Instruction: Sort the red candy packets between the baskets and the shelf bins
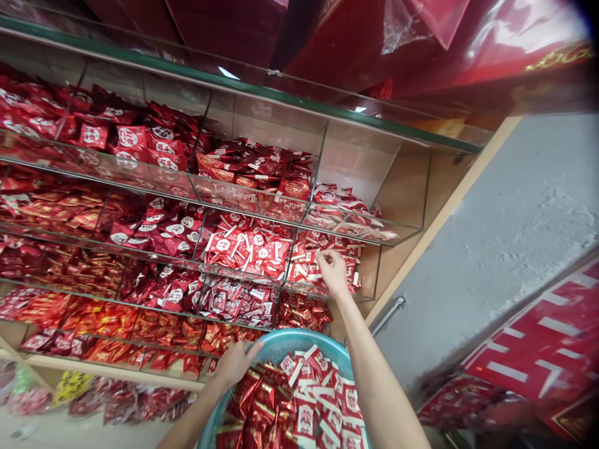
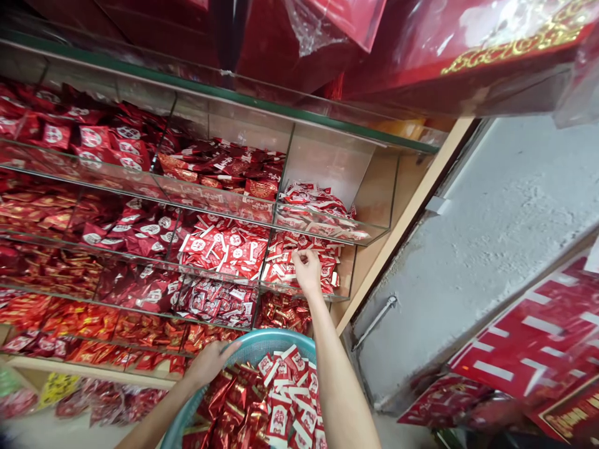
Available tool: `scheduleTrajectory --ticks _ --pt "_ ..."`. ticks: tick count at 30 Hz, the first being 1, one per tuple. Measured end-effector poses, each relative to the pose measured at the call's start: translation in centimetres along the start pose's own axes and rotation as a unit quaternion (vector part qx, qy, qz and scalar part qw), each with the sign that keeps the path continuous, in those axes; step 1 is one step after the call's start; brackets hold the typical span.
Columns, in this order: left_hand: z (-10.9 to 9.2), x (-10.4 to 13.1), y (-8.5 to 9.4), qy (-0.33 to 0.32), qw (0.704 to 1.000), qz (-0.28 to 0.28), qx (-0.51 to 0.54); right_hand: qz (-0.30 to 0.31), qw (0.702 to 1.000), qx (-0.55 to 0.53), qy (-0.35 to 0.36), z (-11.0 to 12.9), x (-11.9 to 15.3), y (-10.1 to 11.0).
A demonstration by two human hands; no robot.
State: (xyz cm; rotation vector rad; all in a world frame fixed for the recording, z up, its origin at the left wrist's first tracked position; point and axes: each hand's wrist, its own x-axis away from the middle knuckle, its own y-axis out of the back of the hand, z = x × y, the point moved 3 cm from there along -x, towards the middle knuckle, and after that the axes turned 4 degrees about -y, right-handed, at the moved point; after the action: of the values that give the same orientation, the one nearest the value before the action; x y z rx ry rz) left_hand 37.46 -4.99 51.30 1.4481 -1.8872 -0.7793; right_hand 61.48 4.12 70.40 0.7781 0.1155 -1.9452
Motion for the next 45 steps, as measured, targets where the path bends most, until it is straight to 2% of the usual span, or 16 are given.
scheduleTrajectory --ticks 4,10,15,18,21,23,25,27,31,34,38,42,45 --pt "0.0 0.0 0.0 -0.009 1.0 -0.006 -0.003 -0.006 0.998 -0.06 -0.009 -0.1 0.0 0.4" --pt "0.1 -0.2 0.0 -0.014 1.0 -0.008 -0.001 -0.055 0.979 -0.167 -0.101 -0.8 0.3 0.9" --pt "0.1 -0.2 0.0 -0.017 1.0 -0.014 -0.016 -0.12 0.98 -0.149 -0.049 1.4 2.3 3.3" --pt "0.1 -0.3 0.0 -0.025 0.999 -0.019 -0.017 -0.119 0.983 -0.137 -0.02 2.7 4.8 4.6" --pt "0.1 -0.3 0.0 -0.023 1.0 -0.01 -0.009 -0.053 0.99 -0.124 -0.035 2.4 7.8 4.8" --pt "0.1 -0.3 -0.1 -0.02 1.0 -0.005 -0.006 0.06 0.991 -0.106 -0.058 1.2 9.8 3.9" --pt "0.1 -0.3 0.0 -0.019 1.0 -0.008 -0.011 0.19 0.976 -0.076 -0.071 -0.7 11.6 2.7" --pt "0.1 -0.3 0.0 -0.019 1.0 -0.012 -0.016 0.285 0.955 -0.035 -0.074 -2.9 13.1 1.6" --pt "0.1 -0.2 0.0 -0.018 1.0 -0.006 -0.014 0.377 0.922 0.048 -0.072 -6.7 14.9 -0.4" --pt "0.0 -0.1 0.1 -0.015 1.0 -0.004 -0.016 0.402 0.91 0.084 -0.06 -8.3 15.5 -1.7" --pt "0.0 -0.1 0.1 -0.008 1.0 -0.005 -0.014 0.403 0.895 0.187 -0.03 -8.5 16.2 -2.4" --pt "0.2 -0.3 0.0 -0.007 1.0 -0.006 -0.015 0.342 0.894 0.29 0.013 -6.7 16.2 -1.8" --pt "0.4 -0.4 -0.1 -0.01 1.0 -0.007 -0.014 0.291 0.918 0.268 0.035 -3.9 15.4 -0.9"
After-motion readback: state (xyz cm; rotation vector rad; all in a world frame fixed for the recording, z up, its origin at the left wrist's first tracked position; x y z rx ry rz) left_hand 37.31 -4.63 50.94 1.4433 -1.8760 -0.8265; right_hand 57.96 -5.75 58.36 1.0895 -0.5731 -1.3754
